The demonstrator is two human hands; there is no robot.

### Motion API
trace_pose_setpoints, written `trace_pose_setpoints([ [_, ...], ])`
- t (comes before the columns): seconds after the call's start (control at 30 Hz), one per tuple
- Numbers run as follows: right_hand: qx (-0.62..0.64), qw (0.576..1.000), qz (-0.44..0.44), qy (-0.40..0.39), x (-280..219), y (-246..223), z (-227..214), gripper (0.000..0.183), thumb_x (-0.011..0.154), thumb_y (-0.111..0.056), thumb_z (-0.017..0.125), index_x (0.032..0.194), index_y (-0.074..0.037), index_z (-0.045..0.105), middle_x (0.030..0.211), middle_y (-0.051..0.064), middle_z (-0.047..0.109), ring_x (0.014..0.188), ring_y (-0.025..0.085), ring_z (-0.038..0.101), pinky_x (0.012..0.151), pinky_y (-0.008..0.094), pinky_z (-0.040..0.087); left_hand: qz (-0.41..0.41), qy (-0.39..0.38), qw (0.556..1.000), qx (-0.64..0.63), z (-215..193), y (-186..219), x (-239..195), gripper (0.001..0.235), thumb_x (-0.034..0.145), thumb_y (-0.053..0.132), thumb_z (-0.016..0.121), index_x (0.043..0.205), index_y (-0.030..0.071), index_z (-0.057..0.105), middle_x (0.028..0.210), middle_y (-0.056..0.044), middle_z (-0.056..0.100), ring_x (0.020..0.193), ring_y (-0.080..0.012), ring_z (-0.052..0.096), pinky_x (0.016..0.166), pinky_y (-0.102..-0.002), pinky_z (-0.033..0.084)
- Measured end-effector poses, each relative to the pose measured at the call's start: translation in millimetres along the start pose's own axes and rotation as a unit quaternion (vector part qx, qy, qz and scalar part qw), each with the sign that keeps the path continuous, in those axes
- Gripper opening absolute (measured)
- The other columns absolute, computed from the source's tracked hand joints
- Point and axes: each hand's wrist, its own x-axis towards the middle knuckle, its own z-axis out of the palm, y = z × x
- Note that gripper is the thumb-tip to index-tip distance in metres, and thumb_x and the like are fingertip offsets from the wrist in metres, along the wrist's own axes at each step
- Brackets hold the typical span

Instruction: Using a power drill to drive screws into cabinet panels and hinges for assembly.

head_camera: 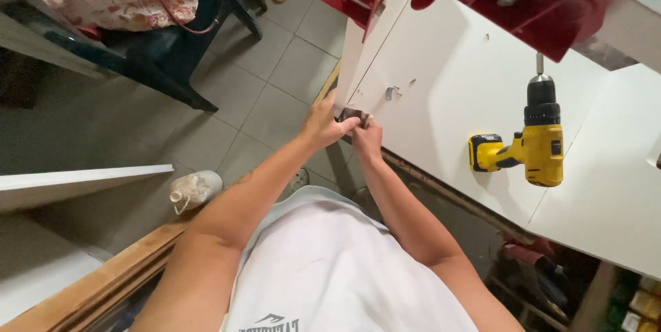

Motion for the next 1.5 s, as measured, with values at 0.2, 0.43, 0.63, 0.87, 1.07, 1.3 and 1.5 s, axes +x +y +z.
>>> trace_pose_setpoints([
  [0.2,0.019,0.993,0.008,-0.114,-9,8,-61,0.009,0.098,-0.012,0.073,0.105,-0.012,0.079,0.092,0.009,0.078,0.085,0.019,0.075,0.079,0.041,0.06,-0.002,0.067,0.996,0.063,9,-40,-35,0.051,0.081,0.034,0.092,0.115,0.009,0.063,0.102,-0.014,0.076,0.102,-0.0363,0.075,0.085,-0.048,0.063],
  [0.43,-0.169,0.965,-0.198,0.025,-52,-35,-64,0.04,0.094,-0.013,0.083,0.128,-0.015,0.061,0.115,0.004,0.061,0.109,0.022,0.065,0.089,0.034,0.059,0.014,0.104,0.994,0.036,31,-55,-41,0.018,0.085,0.033,0.087,0.09,0.021,0.075,0.076,-0.006,0.076,0.075,-0.027,0.076,0.064,-0.037,0.06],
  [0.63,0.095,0.986,-0.026,-0.133,-74,-25,-27,0.069,0.101,-0.028,0.073,0.159,-0.005,0.042,0.143,0.021,0.057,0.129,0.029,0.057,0.108,0.049,0.053,0.125,0.06,0.99,0.012,52,-48,-44,0.027,0.086,0.012,0.076,0.111,0.022,0.08,0.097,-0.008,0.076,0.095,-0.0301,0.075,0.078,-0.04,0.064],
  [0.87,0.082,0.996,-0.015,-0.027,-30,-5,-48,0.042,0.101,-0.02,0.067,0.143,-0.019,0.062,0.128,0.011,0.071,0.103,0.021,0.07,0.078,0.035,0.062,0.084,-0.037,0.993,0.072,33,-45,-56,0.043,0.088,0.016,0.08,0.129,0.01,0.069,0.129,-0.011,0.066,0.128,-0.0315,0.065,0.106,-0.043,0.059],
  [1.07,-0.513,0.808,-0.274,0.089,-1,4,-82,0.067,0.096,-0.034,0.078,0.156,-0.018,0.052,0.15,0.014,0.047,0.142,0.036,0.037,0.107,0.056,0.029,0.024,-0.044,0.994,0.094,17,-85,-68,0.031,0.098,0.028,0.076,0.124,0.013,0.069,0.116,-0.011,0.069,0.11,-0.0296,0.074,0.092,-0.043,0.063],
  [1.3,-0.206,0.934,-0.271,-0.106,11,-28,-16,0.098,0.088,-0.03,0.089,0.163,-0.005,0.031,0.152,0.031,0.042,0.139,0.05,0.042,0.118,0.051,0.036,-0.054,-0.093,0.991,0.079,22,-119,-85,0.025,0.096,0.021,0.077,0.118,0.011,0.072,0.111,-0.012,0.071,0.106,-0.0315,0.075,0.088,-0.043,0.062],
  [1.5,-0.15,0.966,-0.065,-0.202,17,-45,3,0.138,0.078,-0.05,0.096,0.173,-0.015,0.002,0.171,0.033,0.024,0.155,0.054,0.029,0.129,0.06,0.023,-0.077,-0.099,0.991,0.048,7,-101,-87,0.028,0.095,0.02,0.076,0.12,0.007,0.073,0.112,-0.016,0.074,0.107,-0.0344,0.074,0.089,-0.046,0.06],
])
